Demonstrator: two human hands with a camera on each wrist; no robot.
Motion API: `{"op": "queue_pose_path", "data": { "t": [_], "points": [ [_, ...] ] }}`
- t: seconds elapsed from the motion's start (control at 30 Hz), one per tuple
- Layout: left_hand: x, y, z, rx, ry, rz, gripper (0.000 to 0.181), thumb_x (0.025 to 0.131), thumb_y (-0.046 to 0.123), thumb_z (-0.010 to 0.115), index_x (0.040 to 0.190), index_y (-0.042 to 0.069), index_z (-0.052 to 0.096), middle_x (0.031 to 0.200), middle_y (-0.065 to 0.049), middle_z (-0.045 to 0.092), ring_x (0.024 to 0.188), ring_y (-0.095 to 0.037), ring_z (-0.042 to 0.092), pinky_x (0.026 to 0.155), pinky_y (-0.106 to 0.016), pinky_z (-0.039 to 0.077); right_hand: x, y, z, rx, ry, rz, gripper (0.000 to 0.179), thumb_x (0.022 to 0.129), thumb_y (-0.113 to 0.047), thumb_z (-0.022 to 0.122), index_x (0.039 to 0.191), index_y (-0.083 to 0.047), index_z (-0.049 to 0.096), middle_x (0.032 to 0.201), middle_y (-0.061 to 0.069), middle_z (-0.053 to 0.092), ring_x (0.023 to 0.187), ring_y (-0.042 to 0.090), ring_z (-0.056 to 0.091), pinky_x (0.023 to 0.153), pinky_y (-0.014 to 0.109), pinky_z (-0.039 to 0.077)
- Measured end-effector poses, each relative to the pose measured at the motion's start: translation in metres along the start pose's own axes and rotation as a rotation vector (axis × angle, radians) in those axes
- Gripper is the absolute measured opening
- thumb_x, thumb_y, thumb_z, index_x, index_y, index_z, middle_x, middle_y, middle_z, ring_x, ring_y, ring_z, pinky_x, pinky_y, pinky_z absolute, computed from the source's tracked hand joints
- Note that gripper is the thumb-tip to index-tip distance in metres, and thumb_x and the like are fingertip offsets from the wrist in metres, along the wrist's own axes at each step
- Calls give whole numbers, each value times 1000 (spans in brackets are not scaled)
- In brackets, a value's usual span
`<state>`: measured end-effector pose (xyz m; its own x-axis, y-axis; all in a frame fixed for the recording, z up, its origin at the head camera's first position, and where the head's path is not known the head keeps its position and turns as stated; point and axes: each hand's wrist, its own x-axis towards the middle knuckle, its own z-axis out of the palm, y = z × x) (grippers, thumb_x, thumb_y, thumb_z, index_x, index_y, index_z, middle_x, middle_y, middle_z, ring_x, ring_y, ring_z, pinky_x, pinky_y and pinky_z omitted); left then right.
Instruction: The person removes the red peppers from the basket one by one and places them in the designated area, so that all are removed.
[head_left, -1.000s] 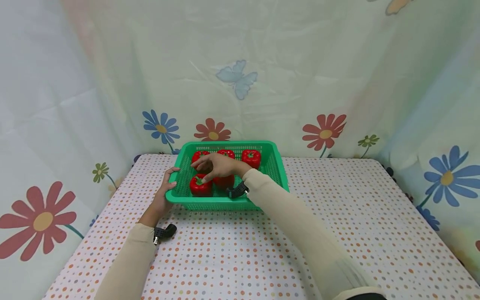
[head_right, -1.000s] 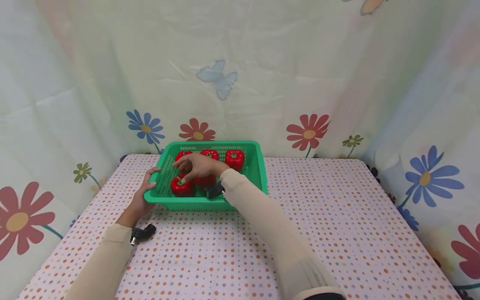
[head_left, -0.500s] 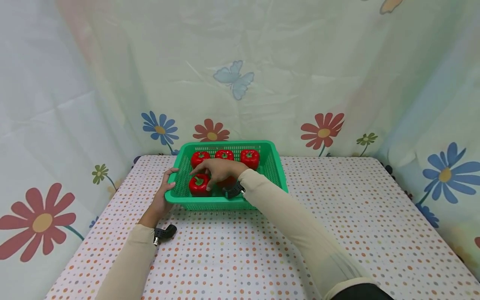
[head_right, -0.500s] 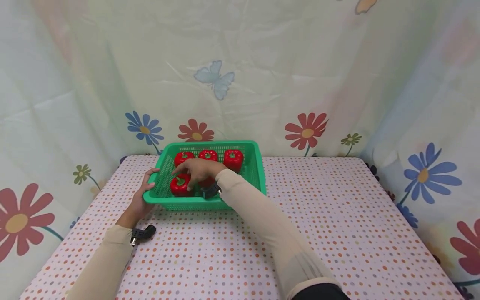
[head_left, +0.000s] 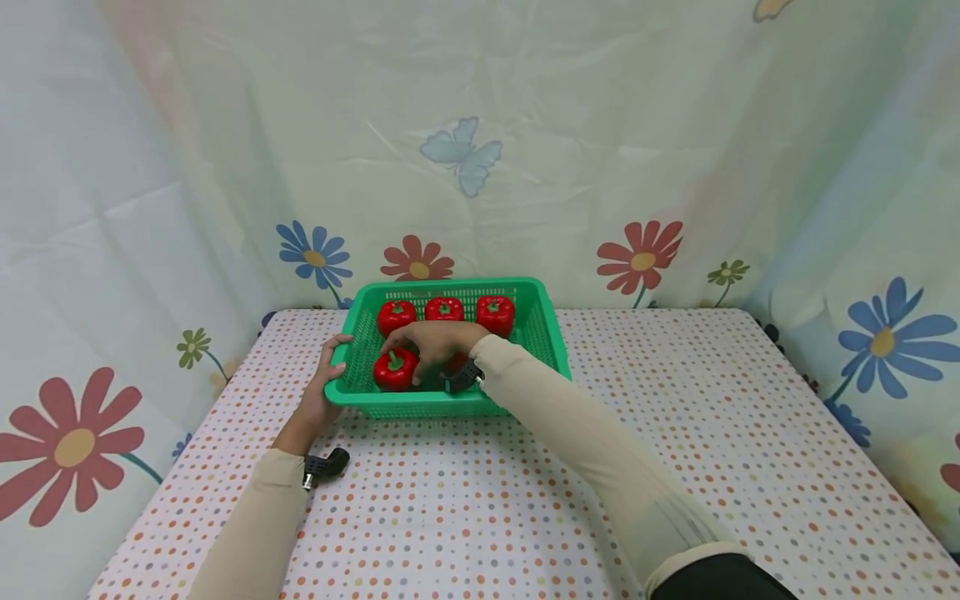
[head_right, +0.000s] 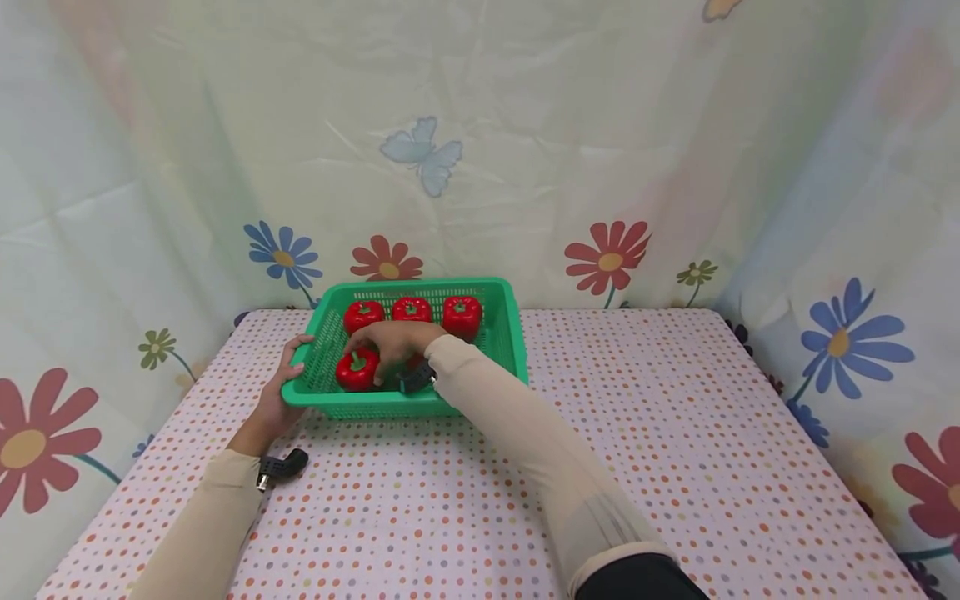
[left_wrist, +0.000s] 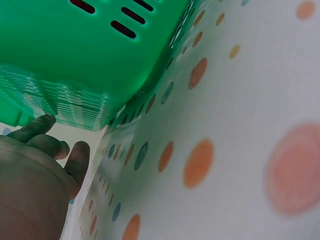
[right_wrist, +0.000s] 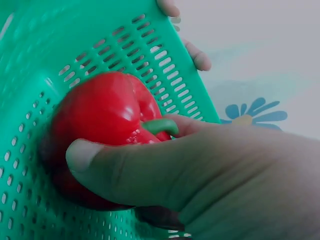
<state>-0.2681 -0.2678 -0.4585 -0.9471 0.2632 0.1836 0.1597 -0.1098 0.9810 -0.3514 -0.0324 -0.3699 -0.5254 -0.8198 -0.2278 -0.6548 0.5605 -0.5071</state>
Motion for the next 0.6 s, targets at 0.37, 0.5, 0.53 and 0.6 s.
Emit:
{"op": "queue_pose_path", "data": {
  "t": [0.37, 0.5, 0.53, 0.6],
  "points": [
    [0, 2, 2, -2, 5, -4, 46, 97, 18, 24, 143, 26, 17, 161, -12, 2, 148, -41, 13, 113, -57, 23, 2, 3, 3, -2, -16, 6, 67, 82, -20, 80, 142, -23, 50, 144, -1, 51, 125, 16, 45, 93, 32, 51],
    [1, 2, 3, 8, 10, -9, 46, 97, 20, 25, 142, 27, 18, 161, -12, 3, 147, -41, 14, 112, -59, 22, 2, 3, 3, 2, -7, 3, 63, 80, -25, 82, 136, -22, 53, 137, 1, 55, 121, 16, 49, 90, 30, 51],
    [0, 2, 2, 11, 11, -9, 46, 97, 21, 25, 142, 27, 18, 161, -12, 4, 146, -41, 15, 111, -56, 24, 2, 3, 3, 5, -6, 3, 62, 79, -25, 82, 134, -22, 53, 135, 1, 55, 121, 17, 49, 89, 30, 52],
    [0, 2, 3, 14, 12, -6, 46, 98, 21, 26, 142, 27, 18, 160, -12, 5, 145, -41, 16, 109, -51, 27, 2, 5, 4, 14, -2, 2, 60, 78, -26, 83, 131, -23, 54, 133, 1, 55, 121, 18, 49, 86, 29, 52]
  ]
}}
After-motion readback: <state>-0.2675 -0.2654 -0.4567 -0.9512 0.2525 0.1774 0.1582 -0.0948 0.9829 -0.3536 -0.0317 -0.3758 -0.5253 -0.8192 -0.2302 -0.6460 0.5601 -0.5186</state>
